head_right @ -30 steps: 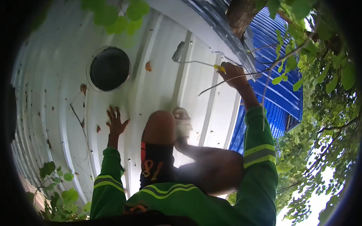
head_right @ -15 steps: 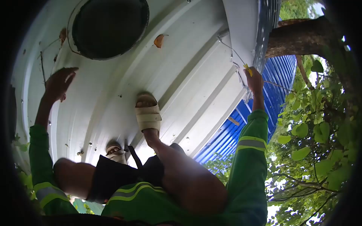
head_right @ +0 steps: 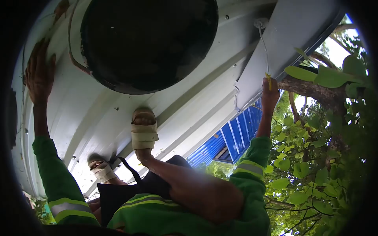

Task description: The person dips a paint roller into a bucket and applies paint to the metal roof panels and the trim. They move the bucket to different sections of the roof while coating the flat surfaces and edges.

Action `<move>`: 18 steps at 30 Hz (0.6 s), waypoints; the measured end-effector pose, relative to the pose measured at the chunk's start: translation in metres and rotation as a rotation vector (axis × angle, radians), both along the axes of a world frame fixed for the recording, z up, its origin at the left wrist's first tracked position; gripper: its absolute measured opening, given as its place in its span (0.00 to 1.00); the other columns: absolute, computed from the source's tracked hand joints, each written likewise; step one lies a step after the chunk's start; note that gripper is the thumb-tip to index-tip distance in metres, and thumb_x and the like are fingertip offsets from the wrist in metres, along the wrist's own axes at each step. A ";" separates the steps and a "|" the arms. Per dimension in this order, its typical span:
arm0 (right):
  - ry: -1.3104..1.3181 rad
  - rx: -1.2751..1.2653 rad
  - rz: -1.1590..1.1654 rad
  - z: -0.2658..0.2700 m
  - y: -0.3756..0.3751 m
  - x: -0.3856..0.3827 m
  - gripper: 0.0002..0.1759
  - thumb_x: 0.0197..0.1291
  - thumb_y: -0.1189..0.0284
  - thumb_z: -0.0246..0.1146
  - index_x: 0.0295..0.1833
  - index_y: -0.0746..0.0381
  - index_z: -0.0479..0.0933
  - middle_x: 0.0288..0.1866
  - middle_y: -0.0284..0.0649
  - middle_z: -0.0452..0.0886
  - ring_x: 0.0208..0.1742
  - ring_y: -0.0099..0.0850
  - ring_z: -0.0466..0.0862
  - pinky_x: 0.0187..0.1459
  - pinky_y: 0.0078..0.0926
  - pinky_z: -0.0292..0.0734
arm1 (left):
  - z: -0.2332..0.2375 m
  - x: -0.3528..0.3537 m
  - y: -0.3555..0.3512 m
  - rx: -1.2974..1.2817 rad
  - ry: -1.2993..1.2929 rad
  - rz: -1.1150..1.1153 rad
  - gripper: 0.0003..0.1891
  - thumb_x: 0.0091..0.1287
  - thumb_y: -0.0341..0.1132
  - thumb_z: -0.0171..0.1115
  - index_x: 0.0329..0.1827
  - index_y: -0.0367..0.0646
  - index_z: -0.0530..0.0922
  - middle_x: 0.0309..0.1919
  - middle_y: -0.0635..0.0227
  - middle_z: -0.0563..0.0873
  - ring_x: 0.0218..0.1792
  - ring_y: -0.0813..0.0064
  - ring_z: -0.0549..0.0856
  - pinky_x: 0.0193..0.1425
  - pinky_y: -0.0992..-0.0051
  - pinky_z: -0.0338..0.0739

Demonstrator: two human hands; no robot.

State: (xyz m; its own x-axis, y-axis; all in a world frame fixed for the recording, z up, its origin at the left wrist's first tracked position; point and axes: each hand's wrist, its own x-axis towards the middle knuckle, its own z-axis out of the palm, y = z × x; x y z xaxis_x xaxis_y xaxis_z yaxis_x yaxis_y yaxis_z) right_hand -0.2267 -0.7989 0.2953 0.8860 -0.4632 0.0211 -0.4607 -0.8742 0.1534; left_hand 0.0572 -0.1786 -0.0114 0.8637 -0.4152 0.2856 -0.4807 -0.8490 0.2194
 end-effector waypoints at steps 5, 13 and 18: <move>0.089 0.114 -0.259 0.004 -0.028 -0.093 0.14 0.68 0.62 0.63 0.47 0.62 0.80 0.33 0.37 0.83 0.32 0.25 0.80 0.35 0.26 0.75 | 0.001 0.002 0.005 0.041 -0.026 -0.035 0.27 0.70 0.39 0.63 0.73 0.59 0.71 0.71 0.71 0.74 0.71 0.64 0.73 0.73 0.60 0.69; 0.136 0.115 -0.354 0.001 -0.015 -0.161 0.15 0.68 0.60 0.64 0.44 0.62 0.80 0.29 0.38 0.79 0.29 0.30 0.78 0.35 0.30 0.74 | -0.010 0.013 0.019 0.101 -0.045 -0.136 0.24 0.73 0.41 0.60 0.71 0.51 0.73 0.68 0.67 0.78 0.71 0.63 0.73 0.72 0.58 0.70; 0.008 0.112 -0.262 -0.011 -0.004 -0.090 0.15 0.68 0.61 0.63 0.40 0.63 0.78 0.26 0.36 0.78 0.26 0.27 0.77 0.30 0.28 0.73 | -0.003 0.013 0.017 0.061 -0.022 -0.124 0.23 0.73 0.42 0.59 0.70 0.51 0.74 0.68 0.66 0.78 0.71 0.62 0.74 0.72 0.58 0.71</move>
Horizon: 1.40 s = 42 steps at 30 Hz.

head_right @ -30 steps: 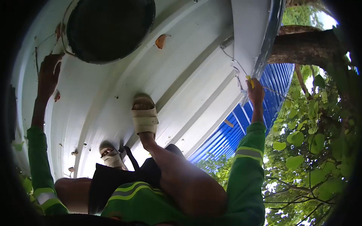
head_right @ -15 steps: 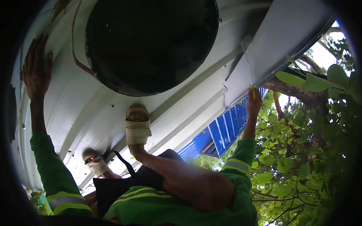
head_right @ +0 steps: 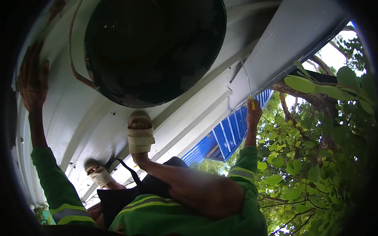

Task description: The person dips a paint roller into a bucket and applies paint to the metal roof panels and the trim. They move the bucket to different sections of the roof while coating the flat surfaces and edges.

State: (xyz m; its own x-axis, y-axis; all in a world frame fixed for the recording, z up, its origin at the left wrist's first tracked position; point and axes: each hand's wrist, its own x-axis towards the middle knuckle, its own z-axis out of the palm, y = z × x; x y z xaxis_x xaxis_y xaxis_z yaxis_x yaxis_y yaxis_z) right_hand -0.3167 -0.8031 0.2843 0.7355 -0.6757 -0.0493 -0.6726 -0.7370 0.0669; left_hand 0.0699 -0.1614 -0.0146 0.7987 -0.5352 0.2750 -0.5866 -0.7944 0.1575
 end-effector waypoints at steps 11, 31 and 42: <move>-0.328 0.435 -0.427 -0.025 0.060 -0.050 0.17 0.70 0.60 0.55 0.32 0.60 0.74 0.16 0.33 0.71 0.14 0.23 0.71 0.17 0.22 0.66 | -0.005 -0.009 -0.005 -0.042 0.017 0.044 0.25 0.71 0.39 0.61 0.71 0.49 0.72 0.69 0.63 0.76 0.72 0.61 0.72 0.73 0.59 0.69; -0.650 0.565 0.110 0.021 0.120 0.357 0.19 0.73 0.58 0.54 0.39 0.65 0.76 0.22 0.34 0.73 0.18 0.21 0.73 0.19 0.18 0.66 | 0.013 -0.013 -0.016 -0.078 -0.031 0.186 0.24 0.76 0.52 0.49 0.68 0.49 0.77 0.66 0.69 0.80 0.68 0.65 0.77 0.68 0.64 0.69; -0.471 -0.002 0.192 0.029 0.126 0.400 0.18 0.73 0.61 0.56 0.46 0.68 0.77 0.29 0.37 0.79 0.21 0.20 0.75 0.22 0.21 0.69 | 0.010 -0.015 -0.019 -0.127 -0.006 0.225 0.25 0.76 0.52 0.48 0.66 0.48 0.78 0.65 0.69 0.81 0.66 0.64 0.78 0.68 0.65 0.69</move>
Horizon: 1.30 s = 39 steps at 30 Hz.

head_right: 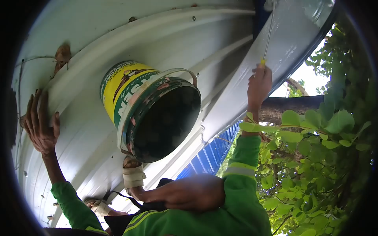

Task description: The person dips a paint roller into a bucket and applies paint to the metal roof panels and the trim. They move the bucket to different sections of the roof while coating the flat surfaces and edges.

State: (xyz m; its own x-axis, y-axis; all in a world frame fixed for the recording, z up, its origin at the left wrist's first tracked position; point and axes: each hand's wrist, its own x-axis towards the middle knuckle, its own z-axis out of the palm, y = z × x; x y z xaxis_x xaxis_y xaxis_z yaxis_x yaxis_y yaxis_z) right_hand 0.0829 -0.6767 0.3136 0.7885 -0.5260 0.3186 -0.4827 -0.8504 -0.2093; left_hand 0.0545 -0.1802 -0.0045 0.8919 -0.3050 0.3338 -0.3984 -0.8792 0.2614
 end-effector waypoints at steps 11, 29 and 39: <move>0.014 0.090 -0.095 -0.048 -0.051 -0.156 0.16 0.74 0.63 0.55 0.41 0.66 0.75 0.21 0.32 0.72 0.17 0.17 0.68 0.19 0.20 0.63 | 0.001 -0.001 -0.002 0.030 0.013 0.024 0.25 0.75 0.55 0.48 0.62 0.49 0.81 0.62 0.70 0.83 0.64 0.66 0.80 0.66 0.69 0.71; -0.055 0.086 0.008 -0.035 -0.033 -0.076 0.18 0.74 0.62 0.54 0.38 0.66 0.75 0.22 0.35 0.74 0.17 0.22 0.71 0.20 0.22 0.65 | -0.005 -0.002 0.001 0.063 -0.014 0.013 0.25 0.77 0.53 0.46 0.66 0.48 0.77 0.63 0.70 0.82 0.64 0.68 0.80 0.64 0.67 0.72; 0.084 0.082 -0.330 -0.071 -0.062 -0.263 0.16 0.72 0.61 0.55 0.39 0.63 0.74 0.23 0.33 0.72 0.20 0.20 0.69 0.22 0.22 0.65 | -0.006 0.001 0.005 0.056 -0.018 -0.030 0.24 0.75 0.54 0.49 0.61 0.49 0.81 0.60 0.70 0.84 0.62 0.68 0.81 0.62 0.70 0.74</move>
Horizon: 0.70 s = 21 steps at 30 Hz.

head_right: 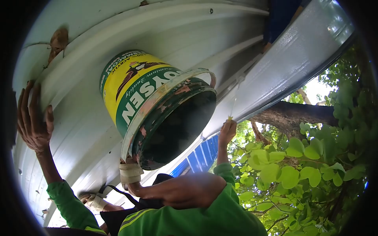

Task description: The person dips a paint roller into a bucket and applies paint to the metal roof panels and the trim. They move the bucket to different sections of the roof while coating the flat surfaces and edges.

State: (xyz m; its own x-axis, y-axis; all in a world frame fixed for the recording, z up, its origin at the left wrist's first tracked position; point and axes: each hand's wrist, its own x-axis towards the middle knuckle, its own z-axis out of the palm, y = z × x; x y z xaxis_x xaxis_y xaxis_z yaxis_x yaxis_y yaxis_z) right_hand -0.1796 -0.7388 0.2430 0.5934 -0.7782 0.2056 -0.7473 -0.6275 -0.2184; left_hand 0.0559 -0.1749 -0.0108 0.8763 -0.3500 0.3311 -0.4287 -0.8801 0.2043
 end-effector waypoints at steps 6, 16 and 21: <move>-0.031 -0.021 0.171 0.014 -0.005 0.087 0.18 0.75 0.61 0.54 0.41 0.67 0.75 0.24 0.35 0.73 0.19 0.24 0.71 0.23 0.27 0.69 | 0.002 0.002 -0.001 0.011 0.019 -0.034 0.24 0.76 0.54 0.49 0.61 0.48 0.81 0.60 0.70 0.85 0.62 0.69 0.82 0.61 0.70 0.73; 0.376 -0.163 0.038 -0.005 -0.048 -0.129 0.18 0.72 0.60 0.53 0.41 0.66 0.76 0.31 0.46 0.77 0.28 0.39 0.79 0.33 0.37 0.74 | -0.003 0.009 -0.004 -0.179 0.119 -0.168 0.22 0.78 0.40 0.50 0.68 0.34 0.73 0.65 0.51 0.78 0.67 0.51 0.76 0.71 0.58 0.72; 0.476 -0.129 0.006 0.000 -0.048 -0.164 0.19 0.71 0.58 0.56 0.41 0.65 0.76 0.29 0.46 0.79 0.29 0.42 0.79 0.36 0.42 0.73 | -0.031 -0.001 0.003 -0.271 0.238 -0.085 0.24 0.77 0.41 0.52 0.71 0.37 0.70 0.69 0.51 0.74 0.70 0.53 0.73 0.73 0.59 0.68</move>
